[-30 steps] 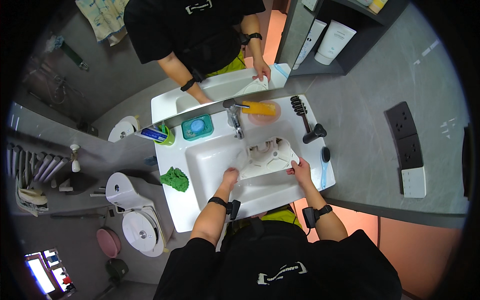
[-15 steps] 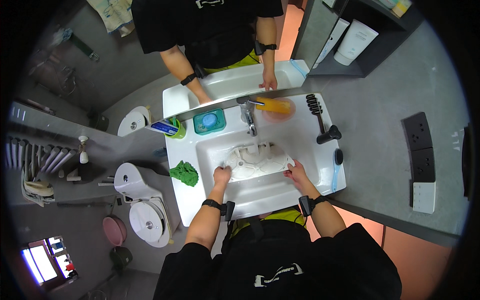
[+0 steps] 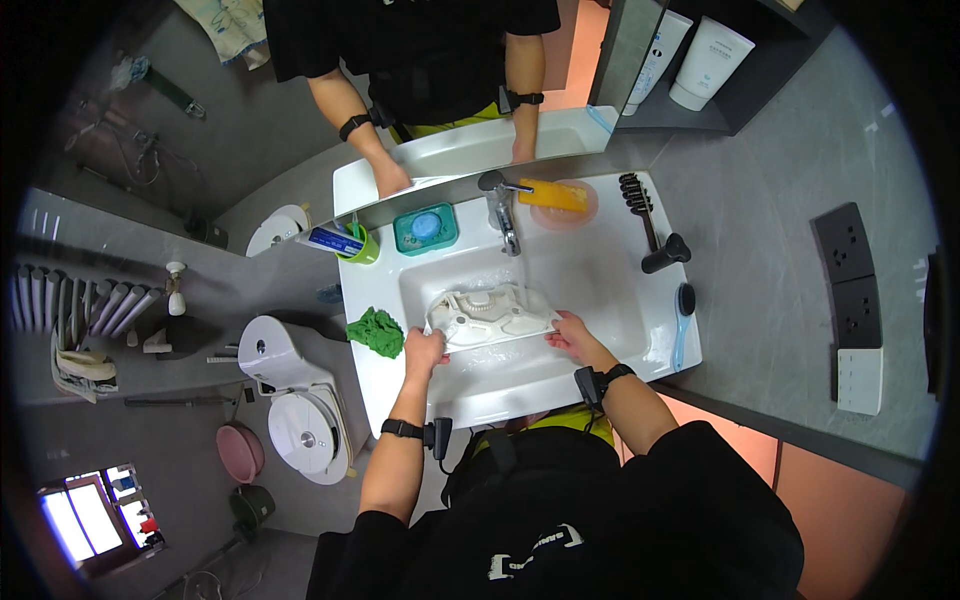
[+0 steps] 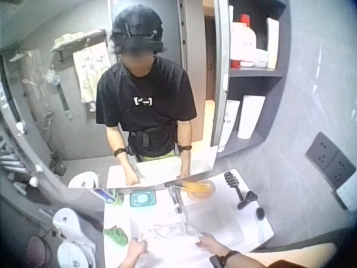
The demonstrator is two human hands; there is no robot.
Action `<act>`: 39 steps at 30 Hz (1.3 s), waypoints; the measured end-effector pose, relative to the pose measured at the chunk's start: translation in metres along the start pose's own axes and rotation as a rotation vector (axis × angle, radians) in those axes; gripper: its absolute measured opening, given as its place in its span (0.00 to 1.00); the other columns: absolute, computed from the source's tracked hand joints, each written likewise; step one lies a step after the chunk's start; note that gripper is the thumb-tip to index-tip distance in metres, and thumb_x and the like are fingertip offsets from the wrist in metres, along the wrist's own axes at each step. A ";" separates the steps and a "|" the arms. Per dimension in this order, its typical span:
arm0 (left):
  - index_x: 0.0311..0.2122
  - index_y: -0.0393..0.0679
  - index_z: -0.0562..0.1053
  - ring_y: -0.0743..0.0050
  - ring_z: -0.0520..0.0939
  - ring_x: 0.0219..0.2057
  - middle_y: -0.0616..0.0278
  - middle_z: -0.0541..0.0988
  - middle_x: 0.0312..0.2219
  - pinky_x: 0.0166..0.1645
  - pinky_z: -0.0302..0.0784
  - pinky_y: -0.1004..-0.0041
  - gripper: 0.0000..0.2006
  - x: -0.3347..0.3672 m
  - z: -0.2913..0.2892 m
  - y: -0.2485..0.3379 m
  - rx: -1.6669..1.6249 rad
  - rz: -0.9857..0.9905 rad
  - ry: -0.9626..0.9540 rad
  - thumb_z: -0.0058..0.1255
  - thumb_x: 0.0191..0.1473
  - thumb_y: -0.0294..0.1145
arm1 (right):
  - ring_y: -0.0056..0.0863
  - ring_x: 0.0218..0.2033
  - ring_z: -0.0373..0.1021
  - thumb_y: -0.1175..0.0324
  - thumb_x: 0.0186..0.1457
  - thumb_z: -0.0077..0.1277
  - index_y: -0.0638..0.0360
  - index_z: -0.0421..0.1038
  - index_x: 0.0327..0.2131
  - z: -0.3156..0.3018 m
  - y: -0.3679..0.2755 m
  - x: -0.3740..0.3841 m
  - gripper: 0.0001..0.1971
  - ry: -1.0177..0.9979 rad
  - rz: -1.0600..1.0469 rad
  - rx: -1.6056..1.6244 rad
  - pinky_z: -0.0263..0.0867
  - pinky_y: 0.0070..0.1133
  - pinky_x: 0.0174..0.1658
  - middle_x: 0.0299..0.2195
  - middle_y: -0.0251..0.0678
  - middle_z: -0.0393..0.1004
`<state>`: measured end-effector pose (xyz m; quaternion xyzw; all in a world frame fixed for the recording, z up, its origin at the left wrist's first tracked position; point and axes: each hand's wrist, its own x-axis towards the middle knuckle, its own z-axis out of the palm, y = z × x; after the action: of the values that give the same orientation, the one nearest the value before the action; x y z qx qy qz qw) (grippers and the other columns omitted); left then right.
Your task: The person cleans a white plastic component in a bathroom sink, scrubbing the item with a blue brush under running water while turning it to reach all surfaces.
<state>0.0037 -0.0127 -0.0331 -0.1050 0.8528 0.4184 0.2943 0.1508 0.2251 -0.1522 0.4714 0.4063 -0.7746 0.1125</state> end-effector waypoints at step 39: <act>0.41 0.32 0.59 0.70 0.74 0.18 0.55 0.70 0.28 0.16 0.72 0.79 0.19 -0.005 0.049 -0.017 -0.494 -0.300 -0.301 0.46 0.45 0.32 | 0.25 0.26 0.65 0.66 0.54 0.36 0.61 0.59 0.40 -0.051 -0.051 -0.048 0.12 -0.028 -0.021 0.158 0.62 0.17 0.28 0.28 0.38 0.66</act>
<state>0.0352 0.0144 -0.0643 -0.2348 0.6476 0.5754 0.4409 0.1800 0.2854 -0.0973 0.4635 0.3472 -0.8120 0.0723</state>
